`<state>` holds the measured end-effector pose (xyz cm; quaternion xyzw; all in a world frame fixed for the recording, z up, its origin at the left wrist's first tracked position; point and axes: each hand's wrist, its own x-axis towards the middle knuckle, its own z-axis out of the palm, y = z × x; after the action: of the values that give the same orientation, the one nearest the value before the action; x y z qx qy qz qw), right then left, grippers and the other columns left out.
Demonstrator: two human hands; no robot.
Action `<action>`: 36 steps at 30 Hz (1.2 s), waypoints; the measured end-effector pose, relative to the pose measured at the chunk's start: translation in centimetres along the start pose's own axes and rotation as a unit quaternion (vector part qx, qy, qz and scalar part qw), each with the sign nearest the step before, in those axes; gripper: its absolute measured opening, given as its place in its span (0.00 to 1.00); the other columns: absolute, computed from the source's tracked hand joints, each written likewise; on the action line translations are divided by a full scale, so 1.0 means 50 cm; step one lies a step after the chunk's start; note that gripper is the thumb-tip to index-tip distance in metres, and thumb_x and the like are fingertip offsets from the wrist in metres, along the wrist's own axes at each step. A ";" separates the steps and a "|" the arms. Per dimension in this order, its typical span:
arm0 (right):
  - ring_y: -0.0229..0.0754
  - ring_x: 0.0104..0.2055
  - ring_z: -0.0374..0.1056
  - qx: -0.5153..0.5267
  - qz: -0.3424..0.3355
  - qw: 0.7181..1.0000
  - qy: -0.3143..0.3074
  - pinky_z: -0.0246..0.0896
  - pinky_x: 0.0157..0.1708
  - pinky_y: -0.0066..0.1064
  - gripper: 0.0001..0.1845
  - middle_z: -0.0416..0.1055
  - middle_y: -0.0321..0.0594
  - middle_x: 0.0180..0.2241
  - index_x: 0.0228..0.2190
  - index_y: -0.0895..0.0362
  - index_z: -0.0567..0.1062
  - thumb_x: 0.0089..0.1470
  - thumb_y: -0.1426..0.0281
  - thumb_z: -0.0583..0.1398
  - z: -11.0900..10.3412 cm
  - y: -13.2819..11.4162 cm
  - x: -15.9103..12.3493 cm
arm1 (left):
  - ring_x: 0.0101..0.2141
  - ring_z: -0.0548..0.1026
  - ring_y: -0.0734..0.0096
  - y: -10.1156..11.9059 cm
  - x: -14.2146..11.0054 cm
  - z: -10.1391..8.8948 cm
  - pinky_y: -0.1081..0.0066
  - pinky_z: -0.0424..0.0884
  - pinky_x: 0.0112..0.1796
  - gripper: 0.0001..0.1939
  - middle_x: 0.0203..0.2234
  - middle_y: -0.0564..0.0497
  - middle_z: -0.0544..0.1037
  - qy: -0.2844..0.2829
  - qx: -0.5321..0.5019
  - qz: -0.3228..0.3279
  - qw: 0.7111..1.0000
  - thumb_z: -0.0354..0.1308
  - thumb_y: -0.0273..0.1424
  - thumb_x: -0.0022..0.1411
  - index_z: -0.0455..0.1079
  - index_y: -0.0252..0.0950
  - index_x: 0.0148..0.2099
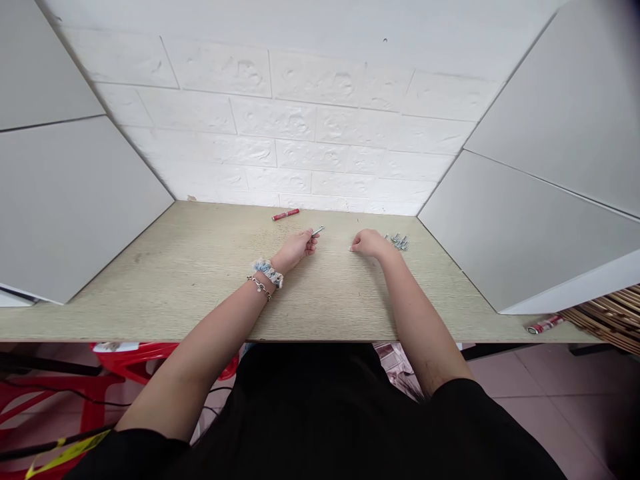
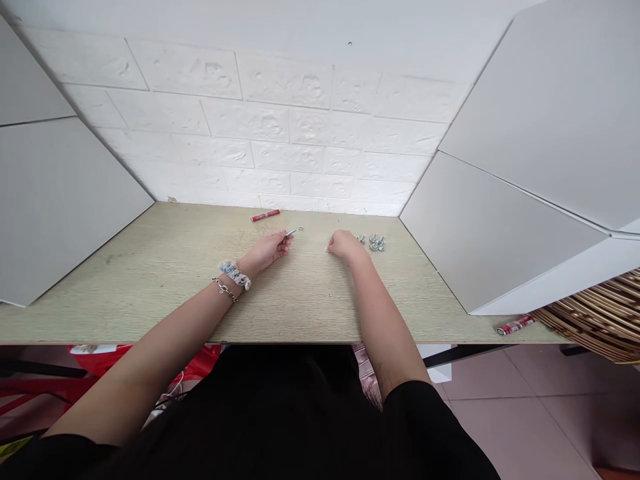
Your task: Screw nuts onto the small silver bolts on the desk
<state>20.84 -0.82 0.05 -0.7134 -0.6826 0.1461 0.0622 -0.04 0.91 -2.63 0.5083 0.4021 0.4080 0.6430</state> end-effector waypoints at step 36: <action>0.36 0.30 0.65 0.069 0.002 0.996 -0.051 0.53 0.25 0.24 0.06 0.73 0.38 0.28 0.25 0.60 0.75 0.41 0.70 0.62 0.003 -0.012 0.003 | 0.23 0.66 0.82 0.005 -0.007 0.005 0.79 0.66 0.29 0.07 0.28 0.49 0.72 0.001 -0.043 -0.040 0.998 0.50 0.26 0.61 0.67 0.30 0.38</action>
<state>20.22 -0.68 0.07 -0.7001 -0.6721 0.2287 0.0759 0.03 0.56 -2.32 0.4634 0.4042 0.3996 0.6798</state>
